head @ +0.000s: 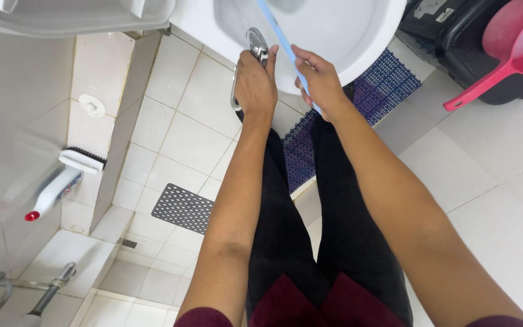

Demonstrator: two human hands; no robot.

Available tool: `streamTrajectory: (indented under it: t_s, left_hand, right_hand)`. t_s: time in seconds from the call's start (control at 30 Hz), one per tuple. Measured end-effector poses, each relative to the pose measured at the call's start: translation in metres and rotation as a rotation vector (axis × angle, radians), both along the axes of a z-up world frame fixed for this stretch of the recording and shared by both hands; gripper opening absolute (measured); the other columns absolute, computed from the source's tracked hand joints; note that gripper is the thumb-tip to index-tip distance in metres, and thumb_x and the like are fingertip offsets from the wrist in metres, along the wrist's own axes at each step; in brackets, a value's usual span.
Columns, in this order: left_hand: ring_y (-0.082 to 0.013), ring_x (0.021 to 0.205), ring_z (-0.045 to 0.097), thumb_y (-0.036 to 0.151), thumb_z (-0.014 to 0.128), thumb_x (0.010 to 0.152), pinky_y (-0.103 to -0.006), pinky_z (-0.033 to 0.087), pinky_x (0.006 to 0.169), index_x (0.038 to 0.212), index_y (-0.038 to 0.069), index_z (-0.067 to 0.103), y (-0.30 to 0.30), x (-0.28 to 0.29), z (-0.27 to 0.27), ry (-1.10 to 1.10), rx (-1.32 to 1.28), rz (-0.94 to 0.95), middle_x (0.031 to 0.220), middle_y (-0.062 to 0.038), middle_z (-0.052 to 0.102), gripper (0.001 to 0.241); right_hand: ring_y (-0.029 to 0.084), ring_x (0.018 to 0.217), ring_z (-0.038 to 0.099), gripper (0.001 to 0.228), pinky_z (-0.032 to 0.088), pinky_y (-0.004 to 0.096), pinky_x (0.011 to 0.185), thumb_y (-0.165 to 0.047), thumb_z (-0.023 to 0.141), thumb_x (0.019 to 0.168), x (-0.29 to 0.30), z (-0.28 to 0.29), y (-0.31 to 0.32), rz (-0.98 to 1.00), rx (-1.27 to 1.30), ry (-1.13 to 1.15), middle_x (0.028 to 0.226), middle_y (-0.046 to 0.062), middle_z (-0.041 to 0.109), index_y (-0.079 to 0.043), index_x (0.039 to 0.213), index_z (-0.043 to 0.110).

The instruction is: The person fills a pink scoop with water from a sink and pours it into the toilet bowl. They scrub the inside of the bowl with a blue toilet brush, then rinse the bowl using a handheld bidet sprayer. Finally, the person wipes the toilet seat and rim with a purple cloth.

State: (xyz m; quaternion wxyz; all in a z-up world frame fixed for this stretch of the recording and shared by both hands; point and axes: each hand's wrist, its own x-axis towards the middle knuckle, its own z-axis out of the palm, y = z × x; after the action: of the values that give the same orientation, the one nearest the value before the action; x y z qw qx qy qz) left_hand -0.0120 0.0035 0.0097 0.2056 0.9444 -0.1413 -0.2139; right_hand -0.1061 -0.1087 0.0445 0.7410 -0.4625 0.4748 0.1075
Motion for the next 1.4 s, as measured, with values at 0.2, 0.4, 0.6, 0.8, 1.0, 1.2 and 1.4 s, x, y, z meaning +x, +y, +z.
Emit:
streamTrajectory:
  t_s: [0.2, 0.4, 0.6, 0.8, 1.0, 1.2, 1.4]
  left_hand:
    - [-0.0356, 0.08, 0.069, 0.06, 0.053, 0.098, -0.0474, 0.054, 0.068, 0.102, 0.0, 0.057, 0.01, -0.006, -0.001, 0.117, -0.027, -0.028, 0.091, -0.018, 0.069, 0.061]
    - [-0.0336, 0.078, 0.068, 0.062, 0.05, 0.098, -0.0464, 0.054, 0.066, 0.103, 0.001, 0.057, 0.008, -0.011, -0.003, 0.16, -0.045, -0.085, 0.088, -0.017, 0.068, 0.062]
    - [-0.0281, 0.069, 0.068, 0.065, 0.048, 0.096, -0.0427, 0.054, 0.06, 0.101, 0.003, 0.059, -0.007, -0.023, 0.016, 0.372, 0.078, -0.159, 0.08, -0.012, 0.067, 0.063]
    - [-0.0271, 0.067, 0.068, 0.065, 0.05, 0.094, -0.0416, 0.053, 0.061, 0.101, 0.002, 0.062, 0.007, -0.032, 0.015, 0.401, -0.063, -0.293, 0.074, -0.012, 0.069, 0.064]
    - [-0.0289, 0.065, 0.067, 0.062, 0.053, 0.096, -0.0419, 0.052, 0.06, 0.103, 0.001, 0.063, 0.026, -0.03, 0.025, 0.4, -0.075, -0.253, 0.072, -0.014, 0.068, 0.062]
    - [-0.0313, 0.066, 0.067, 0.06, 0.057, 0.094, -0.0438, 0.052, 0.062, 0.099, -0.001, 0.064, 0.037, -0.03, 0.033, 0.421, -0.073, -0.242, 0.071, -0.016, 0.068, 0.062]
    - [-0.0345, 0.072, 0.068, 0.061, 0.053, 0.098, -0.046, 0.053, 0.065, 0.102, -0.002, 0.065, 0.037, -0.035, 0.024, 0.372, -0.084, -0.24, 0.077, -0.019, 0.07, 0.064]
  right_hand:
    - [0.005, 0.043, 0.04, 0.039, 0.035, 0.023, 0.038, -0.027, 0.054, 0.105, -0.005, -0.002, -0.005, 0.061, 0.059, 0.022, 0.068, 0.001, 0.055, -0.018, 0.142, 0.06]
    - [0.04, 0.093, 0.069, 0.038, 0.055, 0.053, 0.077, -0.024, 0.059, 0.097, -0.105, -0.02, -0.107, 1.085, -0.94, 0.37, 0.103, 0.018, 0.073, -0.028, 0.133, 0.069]
    - [0.036, 0.077, 0.072, 0.03, 0.055, 0.048, 0.061, -0.007, 0.057, 0.095, -0.084, 0.005, -0.169, 1.105, -1.524, 0.403, 0.089, 0.015, 0.074, -0.019, 0.118, 0.073]
    - [0.043, 0.078, 0.072, 0.027, 0.056, 0.055, 0.072, -0.022, 0.058, 0.101, -0.105, 0.023, -0.13, 1.154, -1.079, 0.557, 0.09, 0.023, 0.075, -0.017, 0.125, 0.071]
    - [0.045, 0.09, 0.07, 0.042, 0.055, 0.055, 0.08, -0.017, 0.054, 0.103, -0.086, 0.043, -0.116, 1.048, -1.039, 0.575, 0.1, 0.024, 0.074, -0.026, 0.141, 0.067]
    - [0.041, 0.093, 0.071, 0.046, 0.055, 0.053, 0.079, -0.019, 0.051, 0.103, -0.091, 0.022, -0.098, 1.152, -0.878, 0.659, 0.101, 0.021, 0.074, -0.031, 0.147, 0.058]
    - [0.04, 0.099, 0.07, 0.066, 0.056, 0.051, 0.083, -0.009, 0.058, 0.092, -0.078, 0.05, -0.105, 1.069, -0.892, 0.716, 0.111, 0.02, 0.073, -0.032, 0.154, 0.052]
